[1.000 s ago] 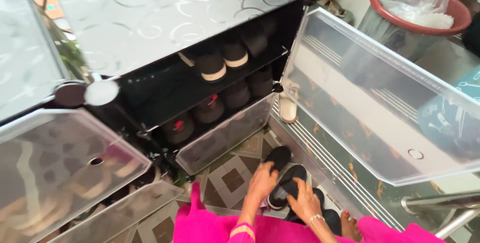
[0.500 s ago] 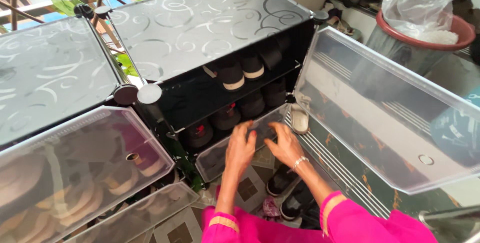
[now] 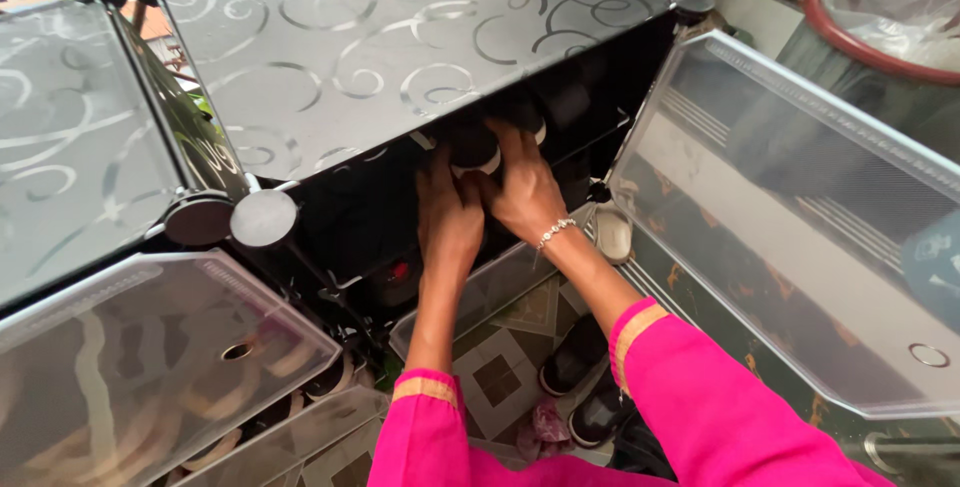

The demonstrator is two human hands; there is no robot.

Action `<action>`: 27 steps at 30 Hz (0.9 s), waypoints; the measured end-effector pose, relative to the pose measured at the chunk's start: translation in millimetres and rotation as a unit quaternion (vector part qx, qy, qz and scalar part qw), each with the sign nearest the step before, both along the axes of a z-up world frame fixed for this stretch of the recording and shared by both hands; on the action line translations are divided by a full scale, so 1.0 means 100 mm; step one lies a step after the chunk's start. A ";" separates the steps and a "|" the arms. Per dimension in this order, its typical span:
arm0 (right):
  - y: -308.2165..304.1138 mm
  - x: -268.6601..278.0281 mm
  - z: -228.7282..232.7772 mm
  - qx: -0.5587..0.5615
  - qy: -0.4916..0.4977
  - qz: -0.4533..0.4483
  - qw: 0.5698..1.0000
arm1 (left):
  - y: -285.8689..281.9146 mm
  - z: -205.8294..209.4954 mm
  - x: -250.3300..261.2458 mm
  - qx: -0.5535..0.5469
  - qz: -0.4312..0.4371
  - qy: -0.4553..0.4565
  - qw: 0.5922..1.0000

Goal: The person removes various shoes from a transparent shoe rack and places them on the floor. The person handles black slip-ons, sandals, sneakers, and white sneakers one by one, arranging them in a line on the tiled floor.

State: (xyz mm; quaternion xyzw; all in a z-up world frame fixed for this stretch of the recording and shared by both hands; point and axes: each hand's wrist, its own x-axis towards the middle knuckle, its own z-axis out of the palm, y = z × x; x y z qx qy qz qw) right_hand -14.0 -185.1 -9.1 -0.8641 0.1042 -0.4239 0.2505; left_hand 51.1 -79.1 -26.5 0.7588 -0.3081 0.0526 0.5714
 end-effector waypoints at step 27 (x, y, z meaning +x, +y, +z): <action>-0.16 0.33 -0.08 0.009 0.100 -0.023 0.995 | -0.13 0.03 0.26 0.103 -0.013 0.090 0.991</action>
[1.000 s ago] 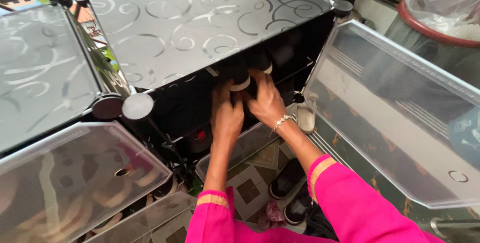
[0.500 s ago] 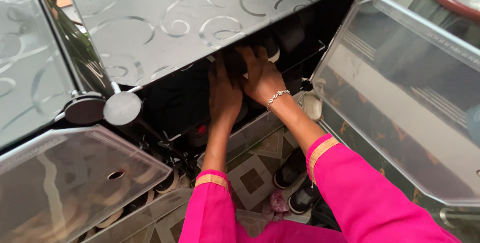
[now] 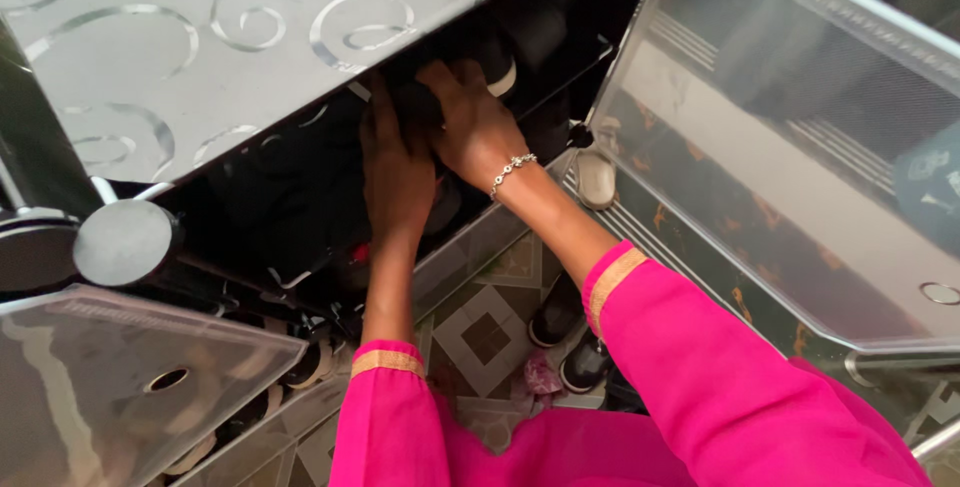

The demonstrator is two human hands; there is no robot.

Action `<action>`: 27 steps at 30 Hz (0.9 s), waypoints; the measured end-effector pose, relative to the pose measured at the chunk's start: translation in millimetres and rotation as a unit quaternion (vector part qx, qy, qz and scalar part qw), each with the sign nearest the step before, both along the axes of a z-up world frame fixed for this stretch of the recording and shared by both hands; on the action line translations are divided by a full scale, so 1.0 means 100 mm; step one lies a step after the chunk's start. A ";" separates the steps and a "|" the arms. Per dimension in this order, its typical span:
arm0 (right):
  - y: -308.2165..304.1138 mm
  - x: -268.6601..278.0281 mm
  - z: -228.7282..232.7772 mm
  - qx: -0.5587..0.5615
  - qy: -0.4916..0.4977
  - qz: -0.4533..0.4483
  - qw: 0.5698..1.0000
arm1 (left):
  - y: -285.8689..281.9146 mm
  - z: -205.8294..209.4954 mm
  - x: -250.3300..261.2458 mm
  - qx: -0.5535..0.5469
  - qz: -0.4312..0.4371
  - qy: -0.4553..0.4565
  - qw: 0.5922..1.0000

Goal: The person removes various shoes from a transparent shoe rack and places them on the floor. The person handles black slip-ons, sandals, sneakers, and white sneakers one by one, arranging them in a line on the tiled floor.

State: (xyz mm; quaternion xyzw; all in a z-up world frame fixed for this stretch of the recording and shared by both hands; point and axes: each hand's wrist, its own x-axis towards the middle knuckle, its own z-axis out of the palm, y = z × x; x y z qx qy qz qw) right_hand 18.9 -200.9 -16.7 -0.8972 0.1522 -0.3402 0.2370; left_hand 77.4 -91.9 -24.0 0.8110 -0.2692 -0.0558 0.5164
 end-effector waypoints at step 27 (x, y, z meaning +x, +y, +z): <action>1.03 -2.02 0.44 -0.037 -0.043 -0.071 0.996 | 0.40 -0.06 -1.62 -0.168 0.040 -0.009 0.985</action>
